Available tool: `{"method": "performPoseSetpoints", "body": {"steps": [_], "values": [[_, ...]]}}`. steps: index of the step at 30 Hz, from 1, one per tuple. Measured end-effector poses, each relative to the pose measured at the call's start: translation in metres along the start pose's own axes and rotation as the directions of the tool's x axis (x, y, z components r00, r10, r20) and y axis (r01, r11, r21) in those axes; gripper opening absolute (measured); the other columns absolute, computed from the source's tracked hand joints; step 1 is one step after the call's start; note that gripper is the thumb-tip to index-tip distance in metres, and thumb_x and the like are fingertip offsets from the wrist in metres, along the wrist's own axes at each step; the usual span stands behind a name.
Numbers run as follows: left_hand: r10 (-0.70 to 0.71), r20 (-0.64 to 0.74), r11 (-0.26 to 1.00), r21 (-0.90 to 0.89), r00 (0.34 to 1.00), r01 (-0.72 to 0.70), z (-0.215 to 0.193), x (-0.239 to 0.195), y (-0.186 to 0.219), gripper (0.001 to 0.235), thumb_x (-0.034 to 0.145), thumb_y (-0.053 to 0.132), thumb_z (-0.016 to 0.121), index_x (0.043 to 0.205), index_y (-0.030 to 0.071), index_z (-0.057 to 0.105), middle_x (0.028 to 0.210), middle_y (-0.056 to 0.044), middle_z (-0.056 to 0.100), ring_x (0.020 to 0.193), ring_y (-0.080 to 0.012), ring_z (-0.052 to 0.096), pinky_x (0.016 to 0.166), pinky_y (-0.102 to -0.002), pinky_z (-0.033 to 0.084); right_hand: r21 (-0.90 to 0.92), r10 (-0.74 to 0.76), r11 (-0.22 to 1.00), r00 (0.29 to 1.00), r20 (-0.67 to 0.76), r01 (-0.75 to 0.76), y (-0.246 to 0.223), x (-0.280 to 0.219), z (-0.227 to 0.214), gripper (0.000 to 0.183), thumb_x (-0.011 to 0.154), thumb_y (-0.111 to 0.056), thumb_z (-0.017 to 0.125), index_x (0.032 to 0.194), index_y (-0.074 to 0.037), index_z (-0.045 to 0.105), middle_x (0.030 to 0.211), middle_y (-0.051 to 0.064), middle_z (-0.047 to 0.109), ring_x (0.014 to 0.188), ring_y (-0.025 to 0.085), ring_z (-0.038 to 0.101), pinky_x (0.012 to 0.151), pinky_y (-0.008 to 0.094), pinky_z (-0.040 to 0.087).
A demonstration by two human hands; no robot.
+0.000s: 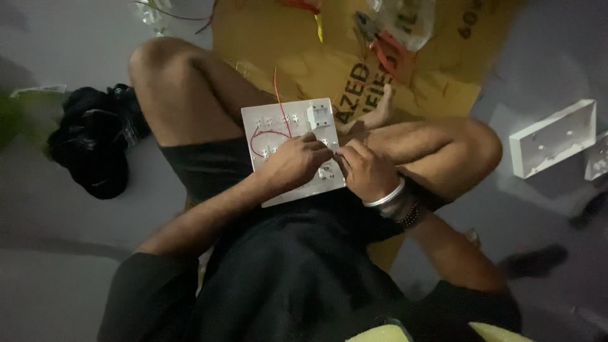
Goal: The person sits cross-legged on the floor assembling a white electrical switch and socket panel board. They route and connect red wires to the terminals, use a screwdriver to tighten connections, and use pliers to cut and trim wire ends while fitting components onto the board.
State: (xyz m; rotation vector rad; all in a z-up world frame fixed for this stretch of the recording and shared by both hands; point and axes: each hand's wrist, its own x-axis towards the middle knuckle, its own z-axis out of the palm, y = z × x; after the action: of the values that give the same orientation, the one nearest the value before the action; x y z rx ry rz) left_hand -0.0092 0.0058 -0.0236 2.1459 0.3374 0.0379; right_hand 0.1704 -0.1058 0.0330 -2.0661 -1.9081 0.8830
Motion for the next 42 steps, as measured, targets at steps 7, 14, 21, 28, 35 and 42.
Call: {"method": "performPoseSetpoints", "body": {"steps": [7, 14, 21, 28, 35, 42], "values": [[0.006, -0.04, 0.999, 0.037, 0.999, -0.004, -0.003, -0.001, 0.001, 0.014, 0.093, 0.013, 0.065, 0.101, 0.01, 0.075, 0.098, -0.005, 0.075, 0.102, -0.0245, 0.066, 0.089, -0.041, 0.053, 0.411, 0.437, 0.737, 0.842, 0.315, -0.536, 0.032, 0.0, 0.037, 0.016, 0.097, -0.017, 0.067, 0.103, -0.005, 0.075, 0.091, 0.011, 0.077, 0.08, 0.027, 0.074, 0.072, 0.037, 0.058], [0.072, -0.092, 0.987, 0.153, 0.993, -0.057, 0.015, -0.004, -0.011, 0.024, 0.089, 0.012, 0.063, 0.11, 0.01, 0.074, 0.109, -0.005, 0.075, 0.104, -0.024, 0.063, 0.09, -0.039, 0.05, -0.182, -0.203, 0.967, 0.971, -0.122, 0.179, 0.024, -0.011, 0.029, 0.011, 0.098, -0.006, 0.068, 0.105, 0.003, 0.073, 0.1, 0.014, 0.074, 0.083, 0.027, 0.073, 0.068, 0.036, 0.059], [0.048, -0.02, 0.996, 0.075, 0.999, -0.046, 0.001, -0.007, -0.008, 0.022, 0.089, 0.013, 0.064, 0.108, 0.012, 0.075, 0.106, -0.001, 0.077, 0.106, -0.0216, 0.064, 0.093, -0.039, 0.048, 0.254, 0.232, 0.942, 0.972, -0.023, -0.219, 0.027, -0.012, 0.05, 0.011, 0.09, -0.008, 0.071, 0.093, 0.003, 0.073, 0.086, 0.013, 0.073, 0.073, 0.026, 0.071, 0.065, 0.034, 0.054], [0.034, -0.057, 0.994, 0.109, 0.998, -0.028, 0.007, -0.005, -0.011, 0.022, 0.091, 0.017, 0.064, 0.108, 0.012, 0.076, 0.106, -0.003, 0.076, 0.102, -0.0235, 0.063, 0.087, -0.038, 0.046, 0.26, 0.271, 0.931, 0.963, -0.014, -0.258, 0.015, -0.007, 0.045, 0.02, 0.1, -0.018, 0.064, 0.091, -0.001, 0.066, 0.077, 0.014, 0.068, 0.069, 0.027, 0.066, 0.061, 0.04, 0.052], [-0.013, -0.022, 0.996, 0.084, 1.0, 0.015, 0.002, -0.004, -0.005, 0.019, 0.092, 0.016, 0.063, 0.106, 0.013, 0.076, 0.102, -0.001, 0.076, 0.105, -0.0222, 0.061, 0.091, -0.039, 0.046, 0.637, 0.468, 0.266, 0.674, 0.571, -0.724, 0.061, -0.017, 0.081, 0.033, 0.107, -0.024, 0.06, 0.086, 0.001, 0.065, 0.067, 0.02, 0.06, 0.054, 0.033, 0.053, 0.054, 0.042, 0.04], [0.088, -0.143, 0.984, 0.165, 0.986, -0.064, 0.002, -0.003, -0.008, 0.024, 0.088, 0.014, 0.063, 0.109, 0.01, 0.075, 0.106, -0.003, 0.077, 0.103, -0.0229, 0.062, 0.088, -0.037, 0.046, 0.02, 0.151, 0.988, 0.982, -0.112, -0.15, 0.024, -0.003, 0.057, 0.028, 0.1, -0.021, 0.066, 0.078, -0.003, 0.061, 0.073, 0.013, 0.063, 0.066, 0.028, 0.061, 0.061, 0.041, 0.049]]}}
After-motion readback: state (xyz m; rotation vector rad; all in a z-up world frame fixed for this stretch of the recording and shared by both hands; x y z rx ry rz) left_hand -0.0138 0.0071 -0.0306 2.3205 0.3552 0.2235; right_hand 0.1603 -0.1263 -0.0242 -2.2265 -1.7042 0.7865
